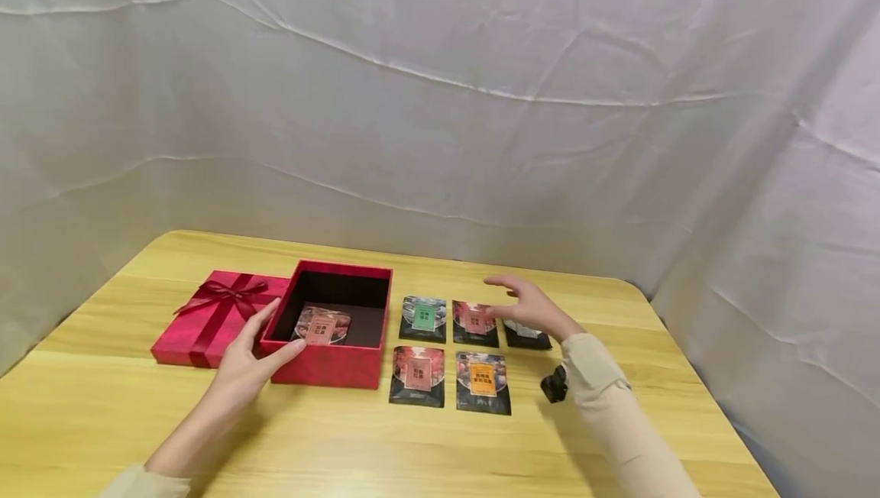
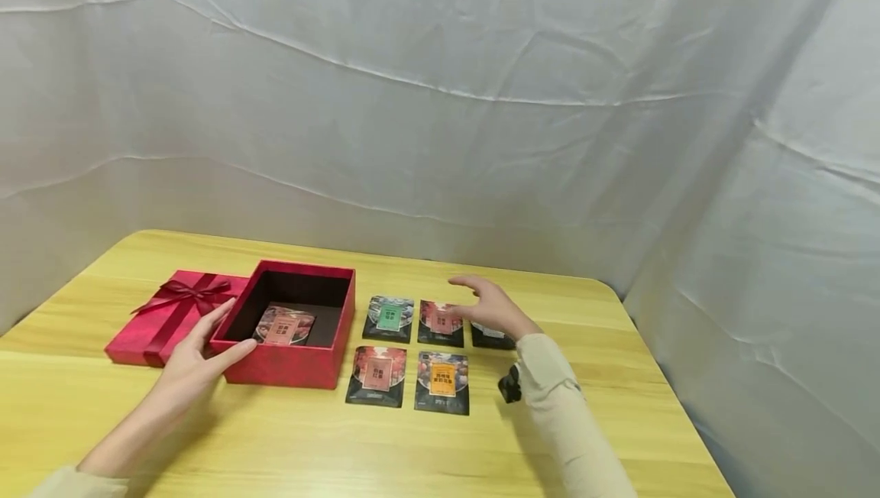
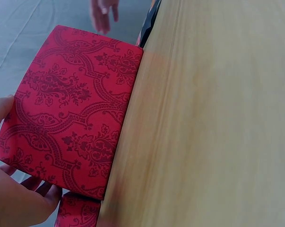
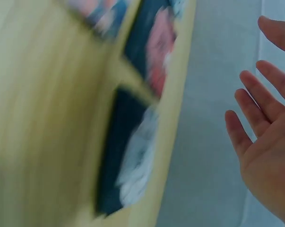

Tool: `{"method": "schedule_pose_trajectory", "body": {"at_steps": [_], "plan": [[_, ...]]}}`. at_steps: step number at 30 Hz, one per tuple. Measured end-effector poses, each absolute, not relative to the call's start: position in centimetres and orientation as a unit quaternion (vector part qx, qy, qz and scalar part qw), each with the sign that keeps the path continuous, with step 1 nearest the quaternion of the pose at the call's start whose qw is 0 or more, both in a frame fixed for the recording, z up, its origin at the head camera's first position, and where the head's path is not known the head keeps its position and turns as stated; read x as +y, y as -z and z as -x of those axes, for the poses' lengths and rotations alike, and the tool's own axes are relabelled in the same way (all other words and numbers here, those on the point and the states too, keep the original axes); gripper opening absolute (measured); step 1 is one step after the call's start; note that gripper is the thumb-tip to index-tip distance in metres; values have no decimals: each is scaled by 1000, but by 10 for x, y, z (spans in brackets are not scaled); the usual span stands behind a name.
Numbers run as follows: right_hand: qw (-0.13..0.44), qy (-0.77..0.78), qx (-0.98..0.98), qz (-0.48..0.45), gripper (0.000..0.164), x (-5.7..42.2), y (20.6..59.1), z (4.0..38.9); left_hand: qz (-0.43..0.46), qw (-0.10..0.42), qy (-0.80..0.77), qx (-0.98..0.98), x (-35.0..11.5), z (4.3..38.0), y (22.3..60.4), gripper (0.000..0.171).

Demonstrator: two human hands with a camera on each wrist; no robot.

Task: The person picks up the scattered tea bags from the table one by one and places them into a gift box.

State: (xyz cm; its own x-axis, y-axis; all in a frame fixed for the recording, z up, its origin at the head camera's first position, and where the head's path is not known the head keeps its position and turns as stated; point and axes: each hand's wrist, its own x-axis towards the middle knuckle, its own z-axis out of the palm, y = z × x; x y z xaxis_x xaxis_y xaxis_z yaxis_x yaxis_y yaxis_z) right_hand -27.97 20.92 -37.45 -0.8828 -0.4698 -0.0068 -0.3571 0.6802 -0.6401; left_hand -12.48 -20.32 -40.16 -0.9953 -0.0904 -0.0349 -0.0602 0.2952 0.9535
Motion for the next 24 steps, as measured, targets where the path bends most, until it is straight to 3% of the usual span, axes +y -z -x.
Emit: {"method": "schedule_pose_trajectory", "body": {"at_steps": [13,24], "plan": [[115,305,925,195,69,277,405,292,-52,13,598,-800,-199,126,402,88],[131,326,920,173,76,287,418,299,-57,11,593,-803,-201,126,400,87]]}}
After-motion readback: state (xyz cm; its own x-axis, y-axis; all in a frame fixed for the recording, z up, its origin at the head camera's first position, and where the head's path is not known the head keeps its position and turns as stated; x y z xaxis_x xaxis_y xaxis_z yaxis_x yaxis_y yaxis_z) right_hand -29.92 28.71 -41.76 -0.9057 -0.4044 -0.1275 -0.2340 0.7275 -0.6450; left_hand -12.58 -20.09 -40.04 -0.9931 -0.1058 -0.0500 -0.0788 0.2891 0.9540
